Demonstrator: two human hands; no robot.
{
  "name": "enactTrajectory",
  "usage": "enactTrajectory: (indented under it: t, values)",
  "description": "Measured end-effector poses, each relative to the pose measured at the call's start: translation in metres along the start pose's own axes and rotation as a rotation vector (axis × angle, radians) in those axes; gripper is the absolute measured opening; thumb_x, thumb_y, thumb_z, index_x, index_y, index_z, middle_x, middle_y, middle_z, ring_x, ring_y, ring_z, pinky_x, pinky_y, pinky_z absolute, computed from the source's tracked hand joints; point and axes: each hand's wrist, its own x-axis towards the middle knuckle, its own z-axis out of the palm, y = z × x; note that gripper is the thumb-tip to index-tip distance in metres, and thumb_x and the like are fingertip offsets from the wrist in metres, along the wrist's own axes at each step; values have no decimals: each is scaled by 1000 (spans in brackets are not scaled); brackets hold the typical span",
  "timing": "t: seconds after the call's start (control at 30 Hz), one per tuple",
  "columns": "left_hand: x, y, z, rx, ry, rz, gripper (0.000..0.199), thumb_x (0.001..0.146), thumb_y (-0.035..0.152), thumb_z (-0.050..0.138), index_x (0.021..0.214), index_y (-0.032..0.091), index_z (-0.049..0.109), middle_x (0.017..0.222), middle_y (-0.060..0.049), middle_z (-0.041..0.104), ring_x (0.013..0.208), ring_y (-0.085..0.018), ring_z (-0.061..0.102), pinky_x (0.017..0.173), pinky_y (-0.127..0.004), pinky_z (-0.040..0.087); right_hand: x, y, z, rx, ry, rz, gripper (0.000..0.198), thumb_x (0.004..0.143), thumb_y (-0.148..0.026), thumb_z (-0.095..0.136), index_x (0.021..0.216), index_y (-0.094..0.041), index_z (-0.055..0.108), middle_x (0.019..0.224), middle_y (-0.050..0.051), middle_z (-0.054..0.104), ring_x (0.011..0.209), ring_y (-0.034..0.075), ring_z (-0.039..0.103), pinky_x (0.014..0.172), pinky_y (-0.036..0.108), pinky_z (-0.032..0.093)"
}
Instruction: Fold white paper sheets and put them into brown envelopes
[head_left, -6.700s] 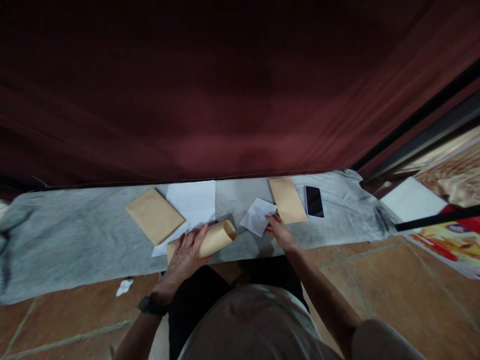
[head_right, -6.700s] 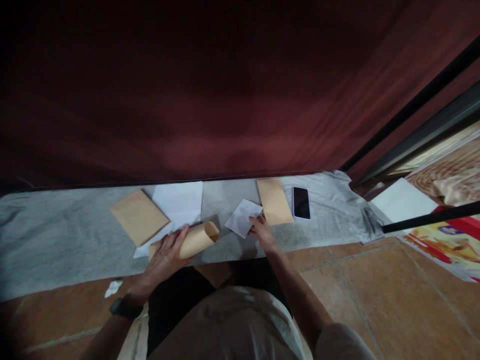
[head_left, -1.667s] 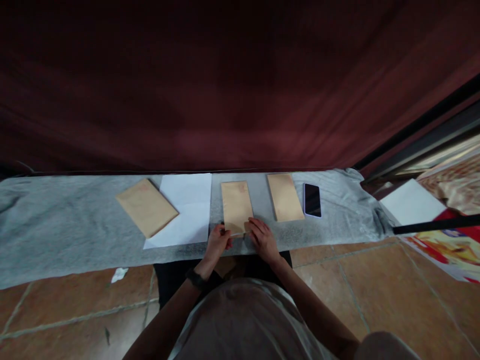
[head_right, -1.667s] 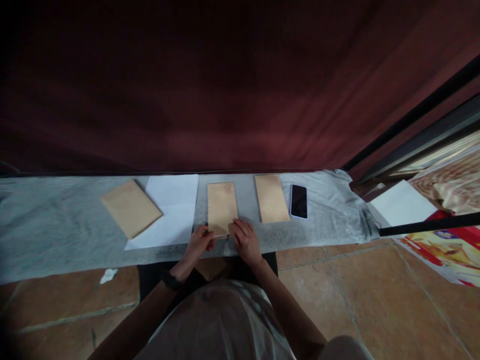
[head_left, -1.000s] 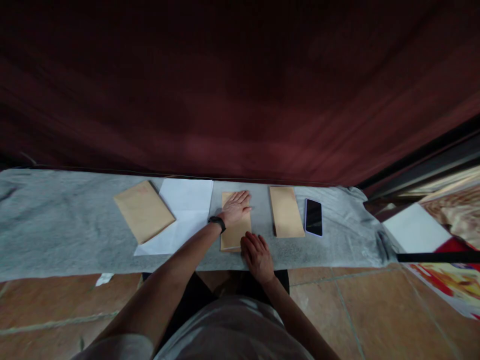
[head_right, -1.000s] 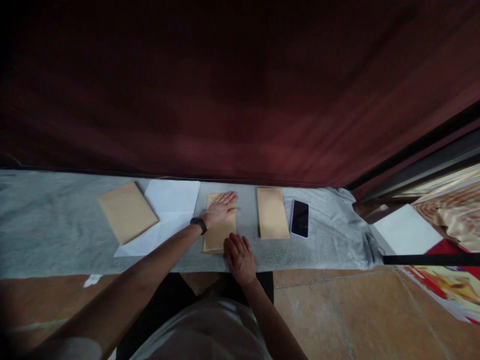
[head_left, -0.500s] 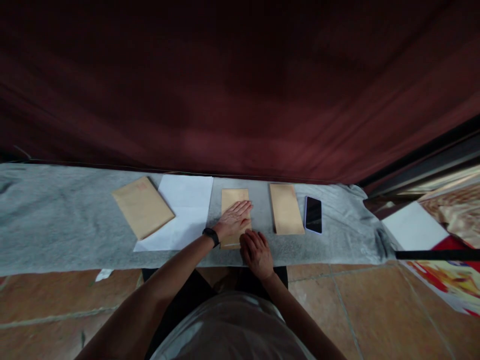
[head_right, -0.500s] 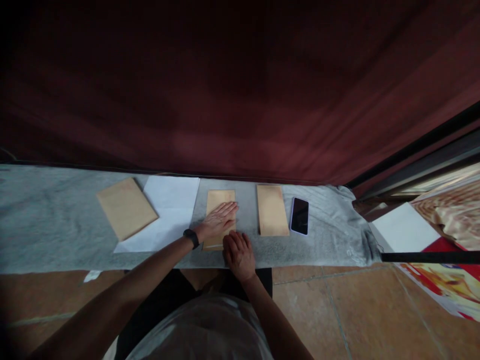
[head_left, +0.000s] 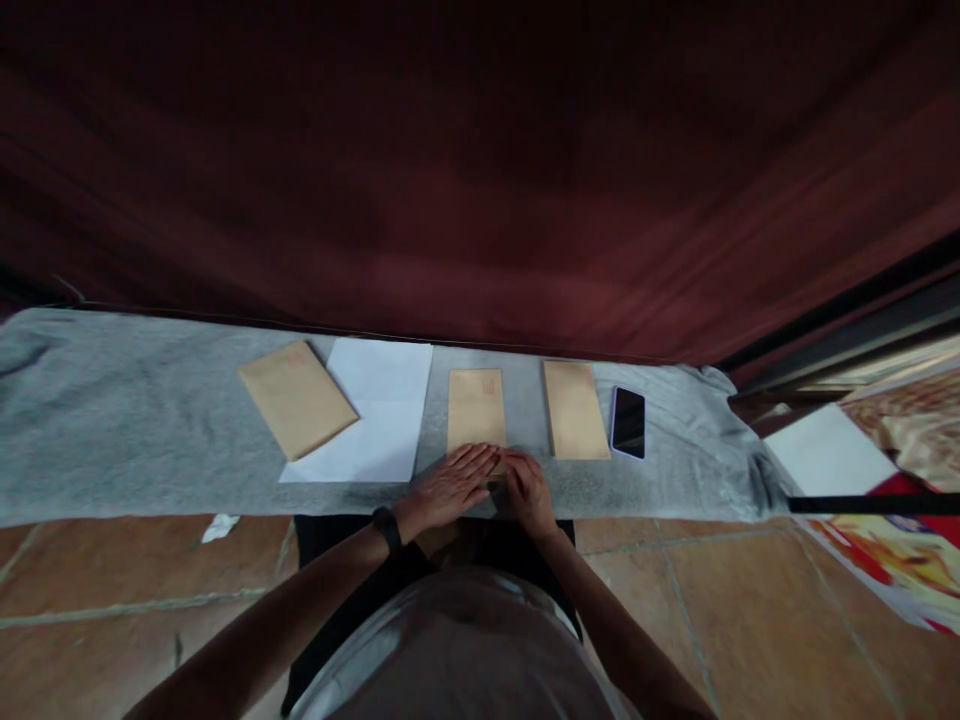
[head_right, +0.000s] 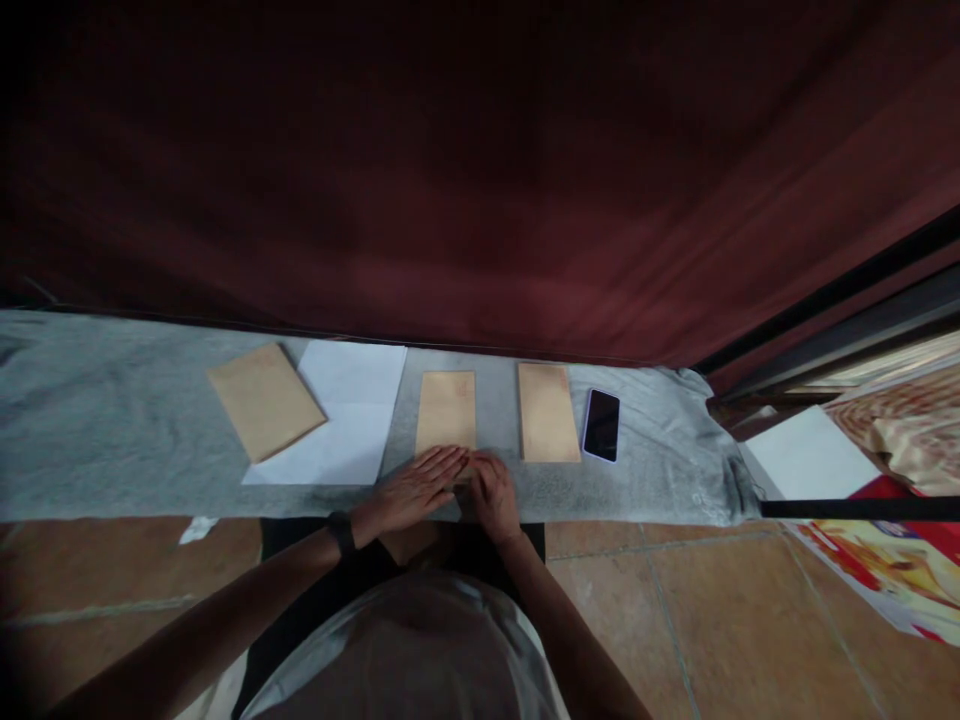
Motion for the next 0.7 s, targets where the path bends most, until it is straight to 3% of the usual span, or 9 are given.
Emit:
enactTrajectory:
  t: [0.23, 0.47, 0.6, 0.7]
  values:
    - [-31, 1, 10, -70, 108, -86, 43, 99, 31, 50, 141, 27, 59, 151, -7, 54, 144, -23, 45, 125, -44, 28, 59, 8, 4, -62, -208, -190, 44, 102, -22, 44, 144, -21, 54, 153, 8, 52, 144, 19, 43, 122, 45, 32]
    - [-29, 4, 8, -147, 149, -126, 36, 97, 33, 52, 130, 28, 67, 144, -6, 61, 139, -23, 52, 123, -46, 32, 119, 26, 16, -204, -248, -181, 47, 101, -27, 47, 148, -22, 50, 161, 7, 40, 149, 24, 36, 125, 49, 20]
    - [-32, 4, 6, -133, 158, -107, 36, 98, 32, 52, 131, 28, 66, 143, -7, 62, 138, -22, 53, 124, -46, 32, 131, 31, 19, -271, -222, -153, 52, 102, -29, 47, 152, -17, 44, 162, 11, 37, 150, 26, 34, 126, 49, 18]
    - [-33, 1, 9, -8, 165, -52, 36, 100, 29, 49, 132, 26, 65, 143, -7, 62, 138, -22, 53, 122, -46, 37, 121, 28, 20, -355, -230, -163, 55, 104, -31, 43, 156, -13, 37, 162, 13, 36, 151, 27, 31, 126, 51, 18]
